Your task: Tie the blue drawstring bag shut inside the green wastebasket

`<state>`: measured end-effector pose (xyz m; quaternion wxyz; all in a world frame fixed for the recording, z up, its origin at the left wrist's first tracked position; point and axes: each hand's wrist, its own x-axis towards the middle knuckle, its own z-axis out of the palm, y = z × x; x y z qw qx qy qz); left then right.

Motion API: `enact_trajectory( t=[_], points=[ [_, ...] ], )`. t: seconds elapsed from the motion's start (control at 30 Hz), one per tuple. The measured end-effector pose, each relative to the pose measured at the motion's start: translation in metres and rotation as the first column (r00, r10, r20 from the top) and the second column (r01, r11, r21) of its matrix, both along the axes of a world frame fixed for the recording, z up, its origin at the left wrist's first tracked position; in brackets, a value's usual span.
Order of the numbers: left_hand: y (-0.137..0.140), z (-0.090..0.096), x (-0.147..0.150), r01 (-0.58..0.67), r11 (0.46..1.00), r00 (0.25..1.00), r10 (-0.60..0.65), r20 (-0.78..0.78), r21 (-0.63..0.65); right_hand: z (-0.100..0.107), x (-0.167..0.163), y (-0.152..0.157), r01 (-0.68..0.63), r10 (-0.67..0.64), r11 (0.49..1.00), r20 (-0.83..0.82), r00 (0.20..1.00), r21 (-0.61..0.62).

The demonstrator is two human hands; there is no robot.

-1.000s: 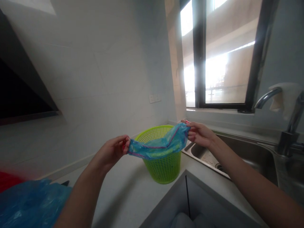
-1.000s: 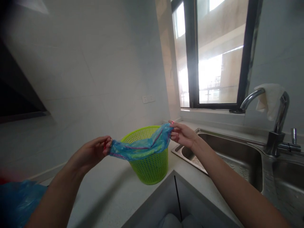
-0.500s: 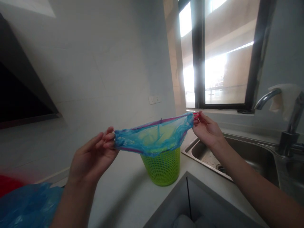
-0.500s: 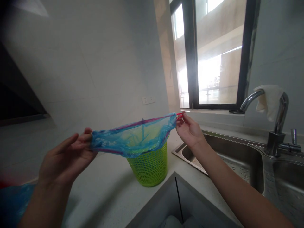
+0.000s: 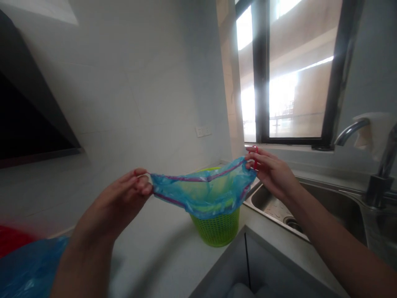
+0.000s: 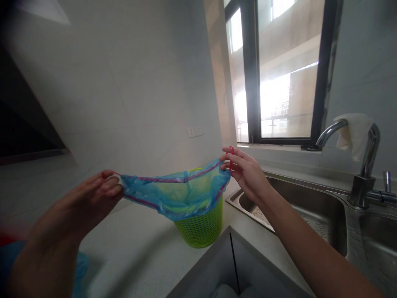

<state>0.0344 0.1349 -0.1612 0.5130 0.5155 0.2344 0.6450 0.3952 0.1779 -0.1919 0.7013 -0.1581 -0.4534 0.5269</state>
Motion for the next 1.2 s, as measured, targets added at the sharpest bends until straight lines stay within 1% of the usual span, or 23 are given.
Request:
enact_trajectory(
  t=[0.03, 0.07, 0.1, 0.13, 0.2, 0.23, 0.3, 0.33, 0.37, 0.4, 0.47, 0.5, 0.53, 0.6, 0.7, 0.77, 0.83, 0.93, 1.0, 1.07, 1.2],
  points=[
    [-0.002, 0.004, 0.001, -0.063, 0.998, 0.992, 0.061, 0.111, 0.018, 0.002, -0.002, -0.005, 0.068, -0.069, 0.997, 0.022, 0.997, 0.039],
    [-0.005, 0.007, 0.003, -0.122, 0.992, 0.976, 0.115, 0.185, 0.025, 0.005, -0.004, -0.009, 0.135, -0.137, 0.988, 0.012, 0.991, 0.078],
    [-0.007, 0.010, 0.005, -0.177, 0.984, 0.960, 0.165, 0.224, 0.035, 0.009, -0.006, -0.013, 0.189, -0.188, 0.975, -0.023, 0.982, 0.114],
    [-0.009, 0.012, 0.007, -0.231, 0.971, 0.949, 0.212, 0.234, 0.058, 0.014, -0.007, -0.016, 0.222, -0.214, 0.965, -0.072, 0.974, 0.141],
    [-0.009, 0.015, 0.012, -0.333, 0.933, 0.933, 0.306, 0.189, 0.137, 0.024, -0.011, -0.017, 0.221, -0.197, 0.961, -0.151, 0.969, 0.166],
    [-0.008, 0.016, 0.017, -0.391, 0.902, 0.917, 0.367, 0.155, 0.183, 0.028, -0.014, -0.015, 0.204, -0.176, 0.965, -0.171, 0.969, 0.162],
    [-0.002, 0.016, 0.030, -0.519, 0.802, 0.853, 0.506, 0.127, 0.296, 0.036, -0.023, -0.006, 0.166, -0.142, 0.976, -0.172, 0.975, 0.139],
    [0.002, 0.017, 0.040, -0.559, 0.751, 0.823, 0.555, 0.122, 0.352, 0.038, -0.030, 0.001, 0.149, -0.129, 0.980, -0.154, 0.980, 0.128],
    [0.007, 0.018, 0.050, -0.574, 0.711, 0.806, 0.578, 0.126, 0.407, 0.039, -0.037, 0.008, 0.136, -0.120, 0.984, -0.130, 0.984, 0.120],
    [0.011, 0.018, 0.062, -0.548, 0.711, 0.818, 0.566, 0.104, 0.440, 0.039, -0.046, 0.016, 0.124, -0.113, 0.986, -0.104, 0.988, 0.114],
    [0.019, 0.019, 0.085, -0.448, 0.769, 0.868, 0.497, 0.015, 0.457, 0.034, -0.063, 0.032, 0.101, -0.096, 0.989, -0.051, 0.994, 0.104],
    [0.023, 0.019, 0.096, -0.396, 0.802, 0.886, 0.462, -0.044, 0.448, 0.031, -0.071, 0.039, 0.094, -0.092, 0.991, -0.020, 0.996, 0.092],
    [0.026, 0.018, 0.105, -0.354, 0.824, 0.892, 0.440, -0.106, 0.443, 0.027, -0.078, 0.045, 0.094, -0.096, 0.993, 0.020, 0.995, 0.078],
    [0.032, 0.014, 0.119, -0.303, 0.838, 0.867, 0.440, -0.234, 0.453, 0.018, -0.088, 0.055, 0.112, -0.119, 0.991, 0.110, 0.987, 0.069],
    [0.040, 0.003, 0.129, -0.254, 0.837, 0.805, 0.461, -0.373, 0.485, 0.007, -0.094, 0.062, 0.128, -0.151, 0.983, 0.180, 0.972, 0.132],
    [0.044, -0.003, 0.131, -0.220, 0.852, 0.808, 0.432, -0.401, 0.476, 0.003, -0.094, 0.061, 0.090, -0.127, 0.979, 0.206, 0.970, 0.181],
    [0.047, -0.007, 0.131, -0.172, 0.886, 0.838, 0.361, -0.409, 0.430, 0.002, -0.092, 0.055, 0.063, -0.123, 0.973, 0.268, 0.956, 0.220],
    [0.051, -0.009, 0.132, -0.061, 0.939, 0.877, 0.213, -0.431, 0.338, 0.004, -0.092, 0.044, 0.115, -0.229, 0.946, 0.369, 0.901, 0.304],
    [0.054, -0.009, 0.134, -0.004, 0.949, 0.891, 0.146, -0.430, 0.314, 0.004, -0.095, 0.040, 0.132, -0.269, 0.930, 0.388, 0.882, 0.343],
    [0.061, -0.009, 0.136, 0.002, 0.952, 0.903, 0.129, -0.409, 0.305, 0.002, -0.099, 0.040, 0.086, -0.214, 0.940, 0.373, 0.903, 0.330],
    [0.077, -0.013, 0.140, -0.038, 0.964, 0.910, 0.142, -0.390, 0.262, -0.004, -0.105, 0.052, -0.029, -0.054, 0.969, 0.328, 0.943, 0.244]
  ],
)
